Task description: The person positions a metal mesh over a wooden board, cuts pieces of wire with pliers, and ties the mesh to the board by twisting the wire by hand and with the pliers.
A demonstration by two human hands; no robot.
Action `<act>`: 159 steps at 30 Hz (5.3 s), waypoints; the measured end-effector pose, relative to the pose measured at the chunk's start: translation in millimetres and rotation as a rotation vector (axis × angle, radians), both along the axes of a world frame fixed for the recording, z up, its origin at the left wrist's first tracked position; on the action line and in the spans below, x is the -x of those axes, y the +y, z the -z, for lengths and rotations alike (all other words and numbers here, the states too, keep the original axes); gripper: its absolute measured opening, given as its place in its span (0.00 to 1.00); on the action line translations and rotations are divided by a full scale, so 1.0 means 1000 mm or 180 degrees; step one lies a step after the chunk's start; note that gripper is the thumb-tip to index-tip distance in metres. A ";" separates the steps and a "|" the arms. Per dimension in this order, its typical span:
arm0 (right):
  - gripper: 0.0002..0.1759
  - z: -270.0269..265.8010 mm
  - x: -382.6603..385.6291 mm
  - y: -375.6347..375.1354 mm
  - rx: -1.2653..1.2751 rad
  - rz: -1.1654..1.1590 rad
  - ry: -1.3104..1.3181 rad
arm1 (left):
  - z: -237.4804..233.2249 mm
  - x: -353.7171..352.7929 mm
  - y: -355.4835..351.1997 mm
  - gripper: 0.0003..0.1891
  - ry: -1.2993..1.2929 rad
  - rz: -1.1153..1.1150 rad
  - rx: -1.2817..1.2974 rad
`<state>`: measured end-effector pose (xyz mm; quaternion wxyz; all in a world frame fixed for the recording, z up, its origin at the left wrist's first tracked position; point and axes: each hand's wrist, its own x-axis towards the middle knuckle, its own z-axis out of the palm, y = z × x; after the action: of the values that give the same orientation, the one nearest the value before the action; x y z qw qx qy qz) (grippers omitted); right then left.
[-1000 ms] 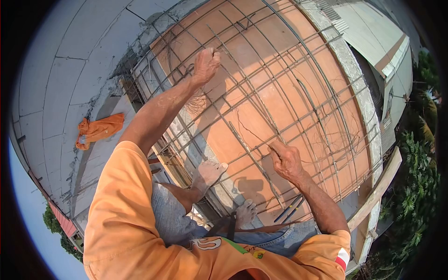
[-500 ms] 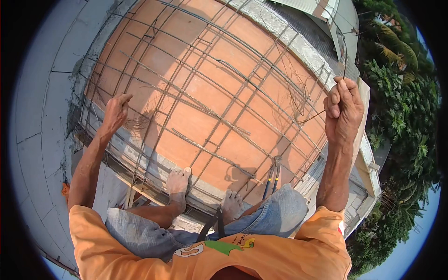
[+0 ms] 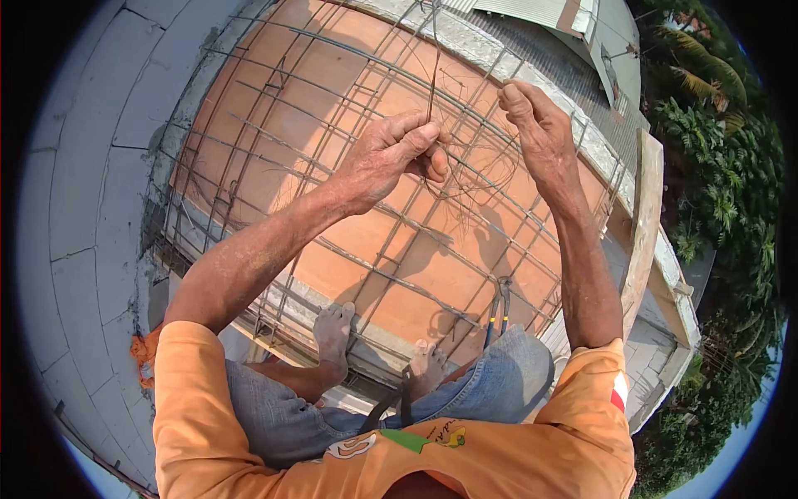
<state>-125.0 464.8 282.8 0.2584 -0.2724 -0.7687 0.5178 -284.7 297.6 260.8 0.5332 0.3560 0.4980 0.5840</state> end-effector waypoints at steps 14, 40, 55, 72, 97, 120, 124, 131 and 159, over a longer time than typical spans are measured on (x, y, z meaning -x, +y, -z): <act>0.31 0.142 -0.064 -0.041 -0.2983 0.0135 -0.2026 | -0.042 0.056 -0.018 0.13 -0.0938 -0.0900 -0.0417; 0.14 -0.018 -0.079 0.078 0.1790 0.1118 0.1414 | -0.084 0.188 -0.072 0.12 -0.0423 -0.1986 -0.0786; 0.14 -0.029 -0.048 0.058 0.1533 0.1967 0.1663 | -0.062 0.231 -0.073 0.11 -0.1344 -0.2063 -0.1385; 0.11 -0.003 -0.132 0.162 0.2048 0.2984 0.2983 | -0.021 0.489 -0.287 0.08 -0.0773 -0.3168 -0.1251; 0.15 0.094 -0.138 0.133 0.1711 0.2965 0.2060 | 0.072 0.227 -0.146 0.14 -0.0787 -0.3372 0.0298; 0.19 0.002 -0.115 0.019 0.0680 0.2238 0.1986 | 0.112 0.013 0.076 0.35 0.1425 0.0190 0.1847; 0.20 0.004 -0.116 0.010 0.0836 0.2133 0.2055 | 0.112 -0.035 0.088 0.29 -0.0784 -0.0687 0.2097; 0.22 0.004 -0.121 0.000 0.0750 0.2100 0.1909 | 0.155 -0.061 0.100 0.07 -0.2341 -0.1957 0.1652; 0.22 -0.019 -0.259 0.022 0.0659 0.3531 0.1671 | 0.197 0.032 0.063 0.08 -0.1906 -0.2549 0.1763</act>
<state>133.7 486.8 301.7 0.6415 -0.5186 -0.3693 0.4279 -316.7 360.5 63.7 0.4615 -0.1946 0.5557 0.6636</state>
